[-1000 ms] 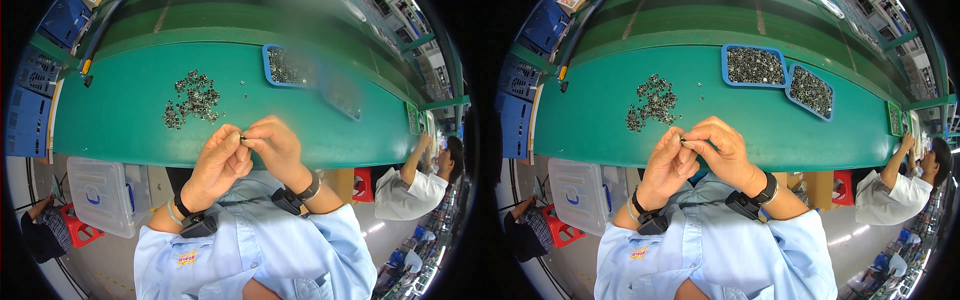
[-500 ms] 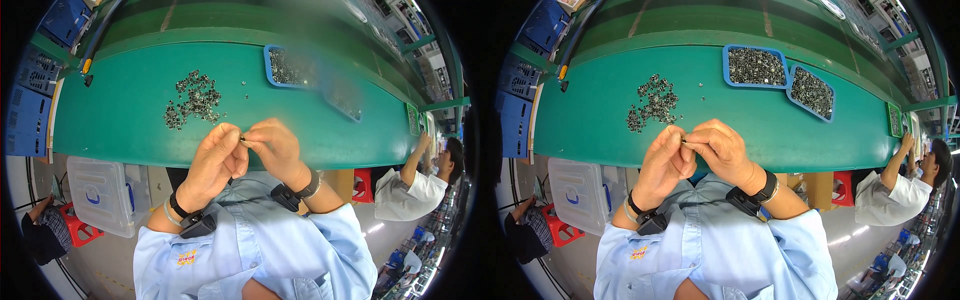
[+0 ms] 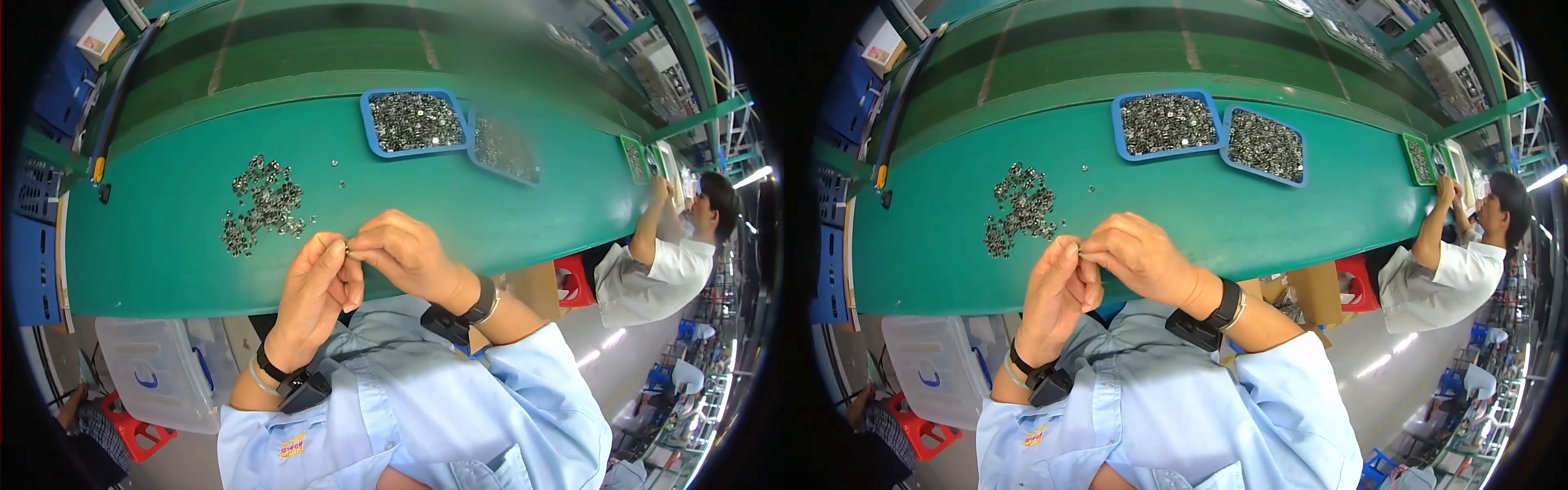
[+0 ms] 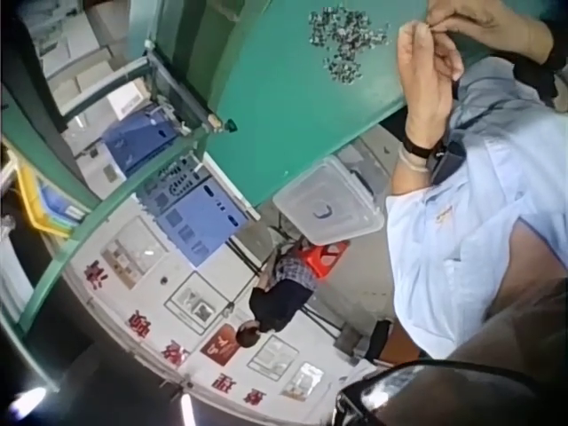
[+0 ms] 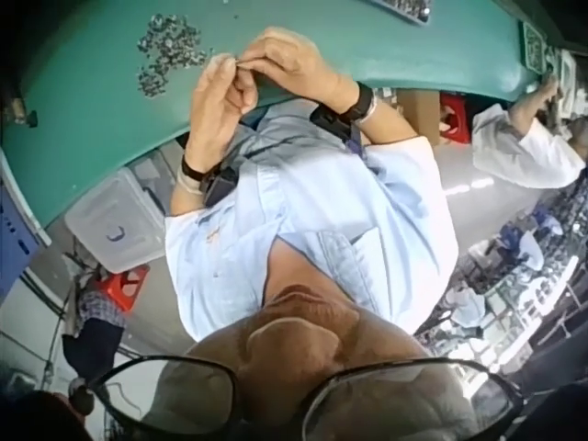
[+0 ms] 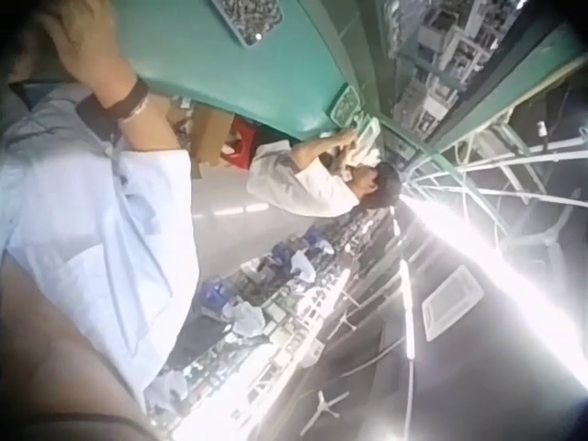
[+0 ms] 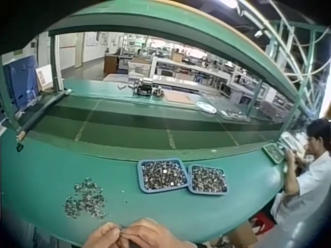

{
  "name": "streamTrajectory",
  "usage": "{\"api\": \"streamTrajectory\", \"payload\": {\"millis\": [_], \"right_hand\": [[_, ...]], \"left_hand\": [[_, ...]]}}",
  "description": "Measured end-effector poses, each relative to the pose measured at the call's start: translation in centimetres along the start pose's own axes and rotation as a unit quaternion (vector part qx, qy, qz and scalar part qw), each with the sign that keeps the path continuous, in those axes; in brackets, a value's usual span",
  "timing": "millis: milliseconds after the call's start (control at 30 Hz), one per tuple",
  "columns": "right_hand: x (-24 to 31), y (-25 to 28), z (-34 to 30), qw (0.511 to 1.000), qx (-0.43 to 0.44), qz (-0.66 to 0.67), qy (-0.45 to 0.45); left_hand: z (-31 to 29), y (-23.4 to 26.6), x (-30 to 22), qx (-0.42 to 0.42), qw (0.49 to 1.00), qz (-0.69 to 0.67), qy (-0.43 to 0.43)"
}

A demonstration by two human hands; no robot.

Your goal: The person is manually assembling small metal components on an industrial production line.

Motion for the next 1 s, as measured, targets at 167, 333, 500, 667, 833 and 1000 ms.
{"api": "streamTrajectory", "payload": {"millis": [167, 333, 500, 667, 833, 1000], "right_hand": [[-4.9, 6.4, 2.0, 0.981, -0.077, -0.168, -0.066], [-8.2, 7.5, 5.3, 0.967, -0.067, -0.228, -0.092], [-7.8, 1.2, 7.0, 0.962, 0.07, -0.258, -0.058], [-7.7, -2.8, 7.9, 0.91, 0.146, -0.383, -0.062], [-6.8, -2.6, 7.7, 0.938, 0.119, -0.318, -0.064], [-6.9, -0.9, 6.8, 0.959, 0.092, -0.256, -0.084]], "left_hand": [[0.5, 1.2, -0.1, -0.031, 0.999, -0.004, 0.026], [0.1, 3.3, 0.2, -0.028, 0.999, -0.017, 0.028], [0.0, 3.7, 0.2, -0.031, 0.998, -0.037, 0.035], [-0.1, 3.9, 0.3, -0.046, 0.998, -0.03, 0.041], [0.0, 4.1, 0.0, -0.041, 0.998, -0.024, 0.035], [0.9, 4.1, -0.8, -0.059, 0.998, 0.002, 0.013]]}}
Point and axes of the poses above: each hand's wrist, its own z-axis towards the middle knuckle, its own y-axis out of the back of the hand, x = y × z, the point moved 7 cm from there along z, towards the middle knuckle, and after that the axes turned 4 degrees about -y, right-handed, at the moved point
